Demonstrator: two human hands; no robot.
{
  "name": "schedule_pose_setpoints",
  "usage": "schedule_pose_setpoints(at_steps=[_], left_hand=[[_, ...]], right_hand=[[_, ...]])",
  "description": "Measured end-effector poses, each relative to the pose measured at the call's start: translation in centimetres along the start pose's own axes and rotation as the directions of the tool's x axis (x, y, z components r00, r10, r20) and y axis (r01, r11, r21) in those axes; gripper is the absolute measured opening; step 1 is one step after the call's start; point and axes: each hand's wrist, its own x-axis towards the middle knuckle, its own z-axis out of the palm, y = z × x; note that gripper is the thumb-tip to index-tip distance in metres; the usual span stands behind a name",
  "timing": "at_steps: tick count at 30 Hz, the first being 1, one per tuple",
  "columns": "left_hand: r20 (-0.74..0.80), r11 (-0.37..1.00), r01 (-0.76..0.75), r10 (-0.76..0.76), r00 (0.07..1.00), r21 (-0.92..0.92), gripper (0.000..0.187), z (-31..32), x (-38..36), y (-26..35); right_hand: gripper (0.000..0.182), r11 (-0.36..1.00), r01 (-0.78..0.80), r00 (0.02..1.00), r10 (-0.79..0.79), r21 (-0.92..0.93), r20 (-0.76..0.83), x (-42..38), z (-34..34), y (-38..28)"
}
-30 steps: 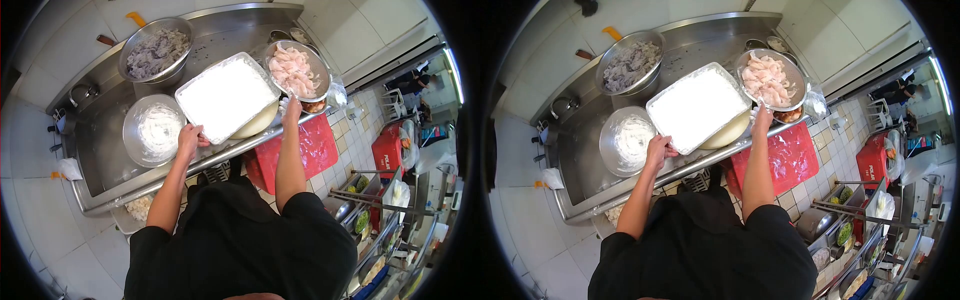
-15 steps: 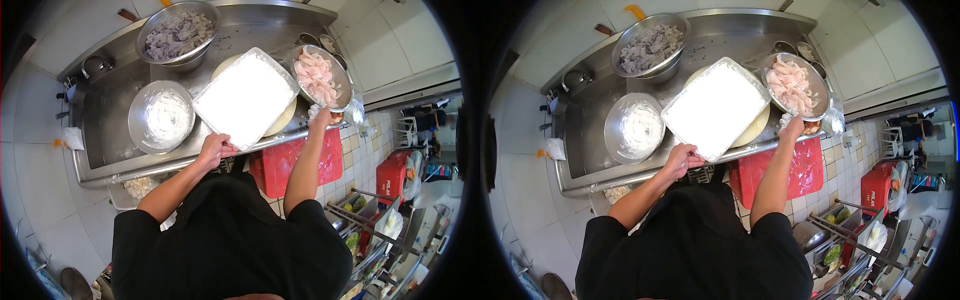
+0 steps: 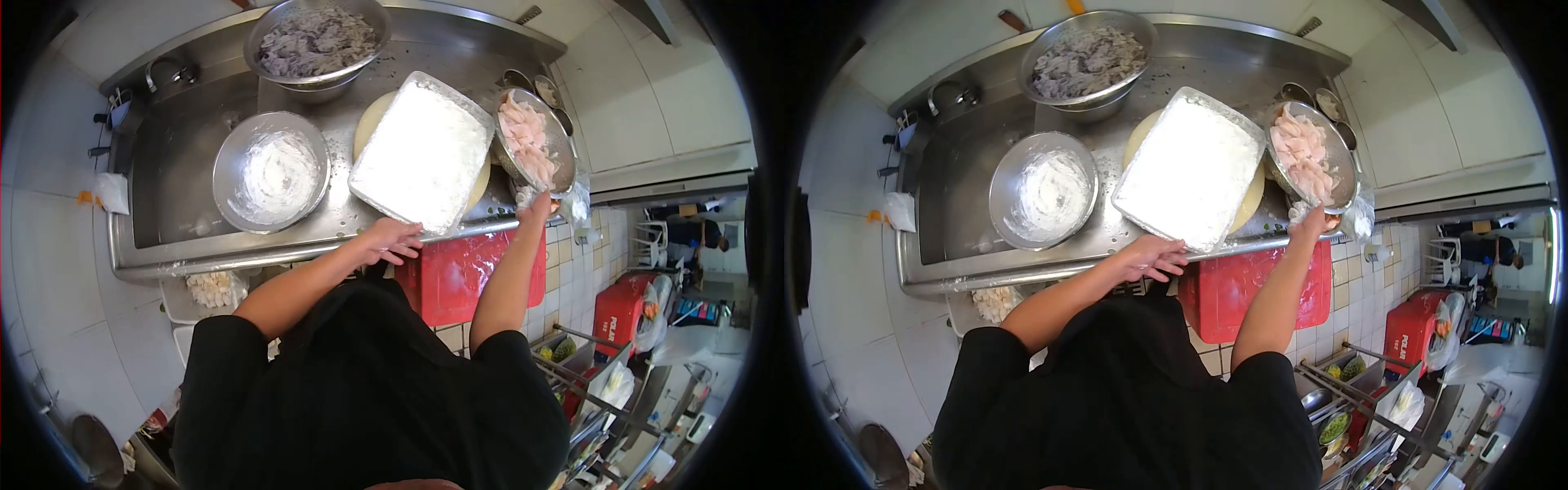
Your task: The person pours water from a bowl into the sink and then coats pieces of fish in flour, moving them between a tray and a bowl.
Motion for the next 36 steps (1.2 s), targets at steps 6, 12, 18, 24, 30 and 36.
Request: schedule_pose_setpoints(at_steps=[6,12,18,24,30,36], left_hand=[[-0.342,0.988,-0.104,0.136,0.93,0.111,0.066,-5.7,-4.2,0.6],[-0.485,0.935,-0.355,0.307,0.819,-0.007,0.037,-6.8,-3.2,2.2],[-0.492,0.909,-0.402,0.3,0.817,-0.112,0.034,-5.5,-2.5,1.4],[-0.331,0.959,-0.269,0.282,0.901,0.086,0.041,-4.7,-2.7,-0.2],[-0.402,0.398,0.082,0.856,0.325,0.914,0.04,-10.5,-8.8,-1.7],[-0.247,0.235,0.084,0.858,0.45,0.968,0.045,-13.2,-5.0,-5.7]], right_hand=[[0.026,0.995,-0.096,0.995,0.097,-0.019,0.008,-2.0,1.1,-1.0],[0.026,0.987,-0.161,0.985,0.16,-0.005,-0.063,-5.7,3.5,-1.6],[0.03,0.963,-0.254,0.967,0.251,-0.096,-0.04,-9.2,5.2,2.0],[0.022,0.901,-0.042,0.998,0.059,-0.431,0.026,-11.1,7.7,5.2],[0.025,0.42,0.313,0.939,-0.27,-0.852,0.212,-11.7,9.1,5.2],[0.025,0.415,0.36,0.91,-0.353,-0.836,0.216,-11.8,11.0,5.3]])
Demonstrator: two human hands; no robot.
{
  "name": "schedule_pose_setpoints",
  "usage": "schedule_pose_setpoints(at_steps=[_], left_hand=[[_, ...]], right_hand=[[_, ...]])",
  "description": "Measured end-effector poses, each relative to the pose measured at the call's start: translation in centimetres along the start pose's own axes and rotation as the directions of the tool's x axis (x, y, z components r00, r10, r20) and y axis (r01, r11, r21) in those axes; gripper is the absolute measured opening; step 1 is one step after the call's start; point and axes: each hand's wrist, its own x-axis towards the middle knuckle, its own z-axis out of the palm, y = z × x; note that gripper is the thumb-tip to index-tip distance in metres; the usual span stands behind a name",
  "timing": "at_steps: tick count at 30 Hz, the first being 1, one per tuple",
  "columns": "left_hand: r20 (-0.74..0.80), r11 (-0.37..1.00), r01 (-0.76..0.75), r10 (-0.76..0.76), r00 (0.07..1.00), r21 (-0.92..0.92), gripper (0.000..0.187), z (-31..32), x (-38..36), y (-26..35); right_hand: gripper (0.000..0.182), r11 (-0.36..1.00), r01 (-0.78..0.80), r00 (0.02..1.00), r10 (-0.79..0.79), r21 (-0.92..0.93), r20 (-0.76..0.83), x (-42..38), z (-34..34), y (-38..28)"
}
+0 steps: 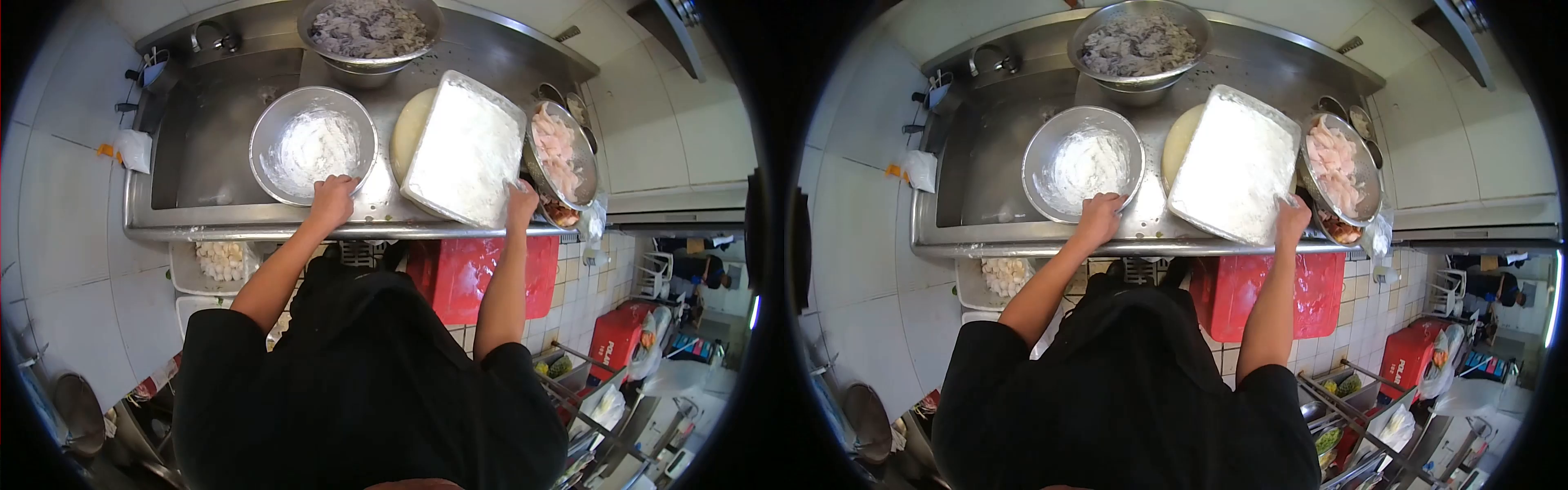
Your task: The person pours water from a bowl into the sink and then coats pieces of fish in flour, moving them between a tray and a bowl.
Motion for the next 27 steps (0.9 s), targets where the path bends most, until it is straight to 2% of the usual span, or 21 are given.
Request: schedule_pose_setpoints(at_steps=[3,4,7,8,9,10,11,12,13,14,15,17,20,23,24,27], left_hand=[[0.063,0.992,0.023,-0.016,0.998,-0.121,0.045,0.6,1.5,1.7],[0.06,0.991,-0.003,0.011,0.998,-0.13,0.044,0.2,1.9,2.5],[0.062,0.992,-0.01,0.018,0.998,-0.123,0.043,0.3,2.1,3.7],[0.079,0.991,0.007,0.004,0.997,-0.137,0.042,0.6,2.2,3.8],[-0.004,0.987,-0.058,0.058,0.998,-0.149,0.037,0.9,2.1,3.6],[0.059,0.979,-0.036,0.049,0.997,-0.2,0.037,0.1,2.2,3.9],[0.068,0.978,-0.051,0.066,0.995,-0.203,0.039,-0.7,2.4,4.3],[0.074,0.977,-0.061,0.078,0.994,-0.202,0.041,-1.3,2.5,4.6],[0.022,0.982,-0.078,0.083,0.996,-0.174,0.041,-1.7,2.7,4.8],[-0.034,0.986,-0.087,0.083,0.996,-0.144,0.041,-2.0,3.0,5.0],[-0.041,0.98,-0.049,0.042,0.998,-0.19,0.038,-2.7,3.5,5.6],[-0.074,0.967,-0.05,0.033,0.997,-0.249,0.036,-4.0,5.1,7.5],[-0.12,0.93,-0.147,0.113,0.986,-0.336,0.033,-5.1,7.7,12.2],[-0.089,0.828,-0.248,0.237,0.968,-0.503,0.031,-4.1,11.0,18.1],[-0.079,0.793,-0.284,0.288,0.954,-0.539,0.03,-3.2,12.1,20.3],[-0.055,0.727,-0.425,0.473,0.879,-0.54,0.029,0.7,16.0,27.5]], right_hand=[[0.027,0.996,-0.016,1.0,0.015,0.09,0.017,1.8,1.2,1.6],[0.027,0.997,-0.048,0.999,0.046,0.067,0.029,2.3,1.3,1.8],[0.027,0.999,-0.015,1.0,0.014,0.031,0.021,2.1,1.0,0.5],[0.034,0.995,-0.037,0.999,0.04,-0.091,0.031,1.4,0.4,-1.2],[0.039,0.998,-0.056,0.996,0.057,-0.019,0.065,2.2,0.8,1.3],[0.042,0.989,-0.012,1.0,0.01,-0.149,-0.015,1.7,0.7,0.8],[0.042,0.985,-0.02,1.0,0.019,-0.17,-0.004,1.5,0.4,0.3],[0.044,0.992,0.0,0.999,-0.005,-0.127,-0.04,2.3,1.4,2.7],[0.045,0.99,0.053,0.987,-0.072,-0.128,-0.141,1.4,1.2,1.4],[0.045,0.974,0.067,0.986,-0.098,-0.217,-0.138,0.8,0.4,-0.6],[0.043,0.979,0.034,0.976,-0.075,-0.199,-0.204,-0.1,0.1,-2.5],[0.046,0.992,0.112,0.977,-0.121,-0.059,-0.178,-0.3,-0.5,-4.2],[0.04,0.985,0.148,0.978,-0.133,0.088,-0.164,1.0,-1.8,-5.6],[0.036,0.971,0.105,0.979,-0.063,0.215,-0.194,5.0,-3.9,-4.2],[0.036,0.97,0.145,0.977,-0.109,0.193,-0.183,6.8,-5.0,-3.4],[0.039,0.998,0.015,0.995,-0.008,0.065,-0.097,12.2,-9.8,-1.4]])
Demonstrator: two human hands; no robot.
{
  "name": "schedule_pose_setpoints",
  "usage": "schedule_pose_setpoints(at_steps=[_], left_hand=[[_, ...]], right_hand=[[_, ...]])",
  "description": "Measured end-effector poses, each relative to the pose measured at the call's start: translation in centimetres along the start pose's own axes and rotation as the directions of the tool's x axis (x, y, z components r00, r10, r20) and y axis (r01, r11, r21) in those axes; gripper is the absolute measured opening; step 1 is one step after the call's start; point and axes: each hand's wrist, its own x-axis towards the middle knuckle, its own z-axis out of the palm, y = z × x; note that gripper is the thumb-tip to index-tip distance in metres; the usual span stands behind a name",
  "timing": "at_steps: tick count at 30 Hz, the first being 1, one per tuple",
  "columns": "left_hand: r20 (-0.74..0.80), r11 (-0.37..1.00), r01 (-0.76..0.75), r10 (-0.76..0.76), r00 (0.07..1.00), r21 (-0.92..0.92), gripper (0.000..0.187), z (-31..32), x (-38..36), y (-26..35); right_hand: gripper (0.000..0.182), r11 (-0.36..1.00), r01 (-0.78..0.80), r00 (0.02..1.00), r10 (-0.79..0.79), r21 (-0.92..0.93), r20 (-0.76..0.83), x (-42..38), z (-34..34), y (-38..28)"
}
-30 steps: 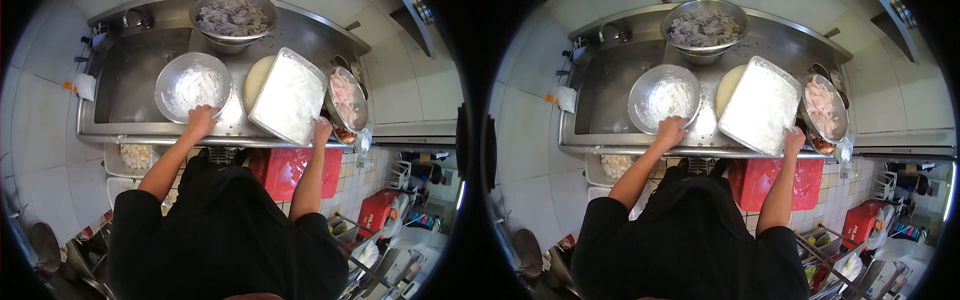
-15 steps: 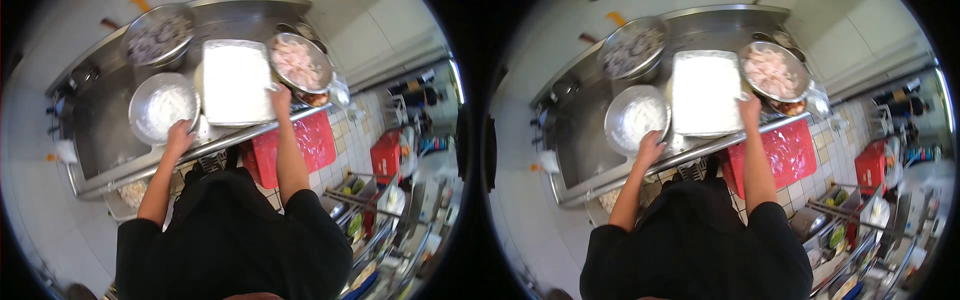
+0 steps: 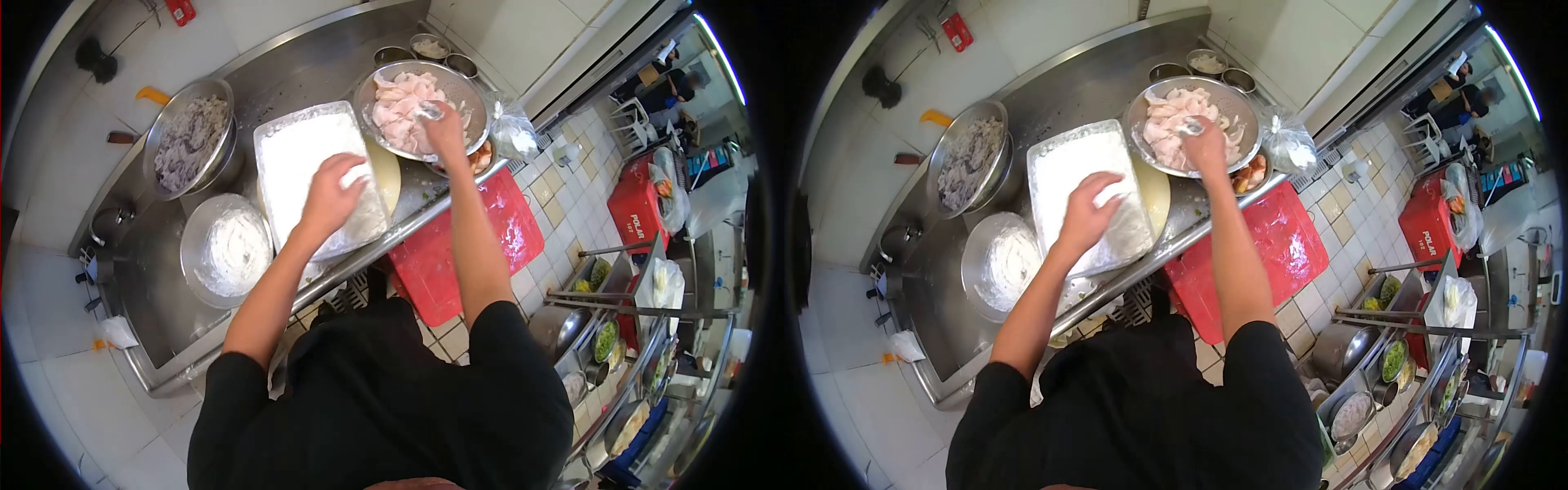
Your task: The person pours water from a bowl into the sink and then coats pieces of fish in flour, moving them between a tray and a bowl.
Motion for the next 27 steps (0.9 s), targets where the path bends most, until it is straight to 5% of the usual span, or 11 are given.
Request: schedule_pose_setpoints(at_steps=[4,7,11,14,17,20,22,24,27], left_hand=[[0.186,0.967,-0.022,-0.026,0.982,0.255,0.042,9.7,9.3,-1.7],[0.39,0.802,0.201,-0.472,0.79,0.562,0.054,13.6,14.1,0.0],[0.481,0.684,0.044,-0.556,0.677,0.729,0.054,17.3,15.4,-3.3],[0.366,0.668,0.175,-0.585,0.723,0.723,0.058,19.0,15.3,-5.6],[0.215,0.692,0.281,-0.537,0.816,0.665,0.066,20.2,15.0,-7.0],[0.346,0.741,0.467,-0.651,0.675,0.483,0.077,17.8,16.7,-4.2],[0.352,0.636,0.771,-0.717,0.601,-0.021,0.07,20.0,15.7,-8.2],[0.342,0.494,0.814,-0.741,0.578,-0.304,0.066,20.6,15.9,-9.6],[0.291,0.515,0.769,-0.722,0.627,-0.38,0.067,20.5,16.0,-10.0]], right_hand=[[0.043,0.96,-0.037,0.998,0.047,-0.277,0.032,6.8,-2.9,6.0],[0.041,0.856,0.011,0.977,0.101,-0.517,0.188,9.7,-2.8,10.1],[0.04,0.665,0.389,0.802,0.096,-0.638,0.589,11.7,0.1,16.1],[0.044,0.81,-0.034,0.827,0.352,-0.586,0.438,10.3,0.2,13.5],[0.046,0.891,-0.21,0.866,0.361,-0.403,0.345,10.0,1.1,14.4],[0.045,0.919,-0.332,0.82,0.393,-0.213,0.417,10.3,1.1,14.4],[0.041,0.757,-0.649,0.652,0.503,0.075,0.567,10.7,2.9,17.6],[0.036,0.554,-0.787,0.563,0.465,0.272,0.683,11.0,3.3,17.9],[0.029,0.381,-0.811,0.569,0.345,0.443,0.746,9.3,2.0,14.3]])
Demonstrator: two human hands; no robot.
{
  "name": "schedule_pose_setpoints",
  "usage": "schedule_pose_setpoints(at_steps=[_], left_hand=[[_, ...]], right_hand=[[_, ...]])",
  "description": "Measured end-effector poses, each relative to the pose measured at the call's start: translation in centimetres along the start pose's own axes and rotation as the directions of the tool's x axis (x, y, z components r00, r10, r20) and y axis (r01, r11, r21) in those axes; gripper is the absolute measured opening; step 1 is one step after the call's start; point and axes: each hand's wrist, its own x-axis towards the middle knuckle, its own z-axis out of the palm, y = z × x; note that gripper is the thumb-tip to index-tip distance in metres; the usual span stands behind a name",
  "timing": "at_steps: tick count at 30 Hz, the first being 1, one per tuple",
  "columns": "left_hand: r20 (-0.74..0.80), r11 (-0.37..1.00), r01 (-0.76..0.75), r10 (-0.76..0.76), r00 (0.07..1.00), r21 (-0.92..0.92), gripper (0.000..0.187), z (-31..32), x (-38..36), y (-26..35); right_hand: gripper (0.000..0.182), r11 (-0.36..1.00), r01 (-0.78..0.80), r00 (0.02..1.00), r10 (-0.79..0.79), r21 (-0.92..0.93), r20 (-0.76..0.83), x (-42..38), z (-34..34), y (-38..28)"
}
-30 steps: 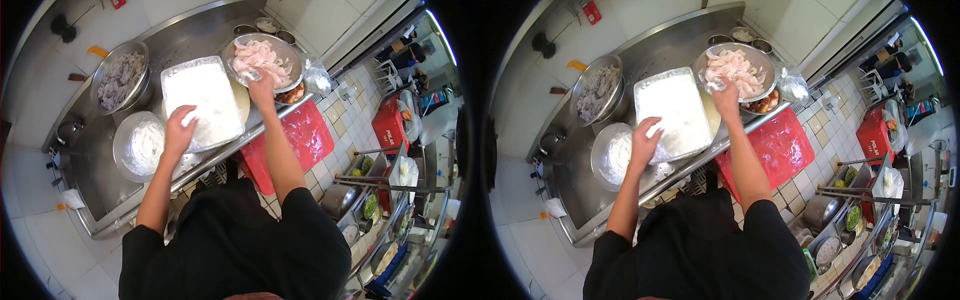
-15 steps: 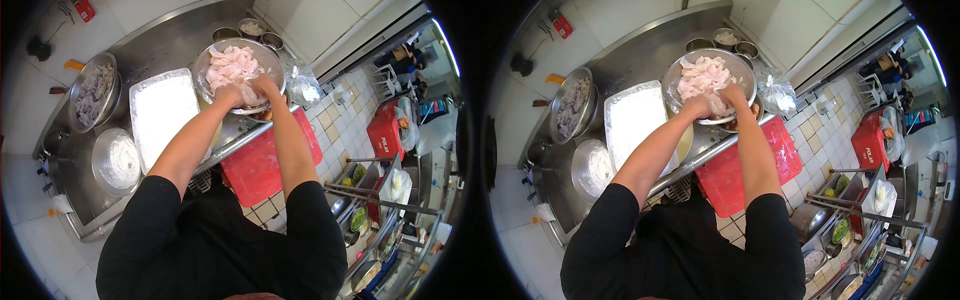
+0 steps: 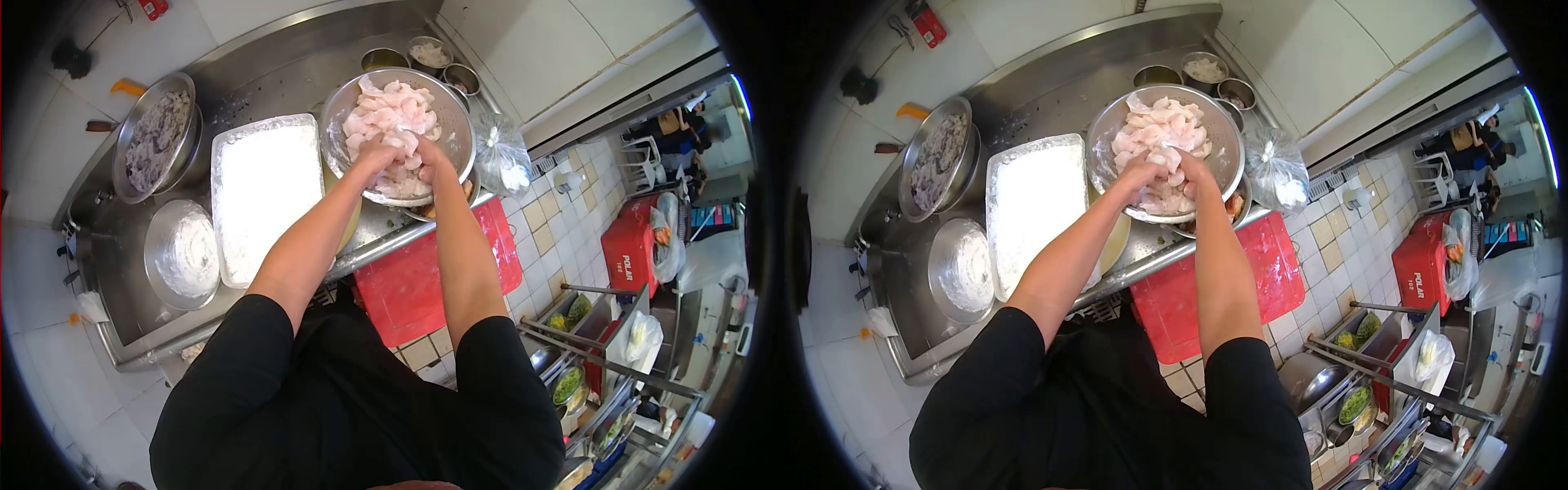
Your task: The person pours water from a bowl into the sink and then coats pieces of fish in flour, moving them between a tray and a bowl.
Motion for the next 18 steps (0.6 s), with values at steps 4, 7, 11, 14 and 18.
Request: schedule_pose_setpoints(at_steps=[4,7,11,14,18], left_hand=[[0.045,0.99,-0.067,0.073,0.996,-0.123,0.068,-0.8,-1.3,1.3],[0.083,0.976,-0.094,0.112,0.99,-0.194,0.069,-0.9,-4.1,4.5],[0.077,0.954,-0.242,0.258,0.963,-0.176,0.069,-0.6,-3.8,5.2],[0.115,0.909,-0.417,0.412,0.904,0.015,0.067,-0.6,-1.6,5.1],[0.107,0.828,-0.534,0.524,0.845,0.172,0.064,0.0,-1.9,7.4]], right_hand=[[0.028,0.983,0.043,0.996,-0.057,0.177,0.072,-0.4,0.8,-0.2],[0.029,0.973,0.138,0.989,-0.146,0.186,0.028,-1.4,1.5,-1.1],[0.035,0.93,0.36,0.933,-0.357,0.071,-0.051,-4.1,3.1,-2.4],[0.039,0.872,0.482,0.876,-0.477,0.09,-0.065,-4.0,2.7,-2.3],[0.042,0.775,0.605,0.796,-0.598,0.185,-0.098,-4.4,2.8,-2.5]])
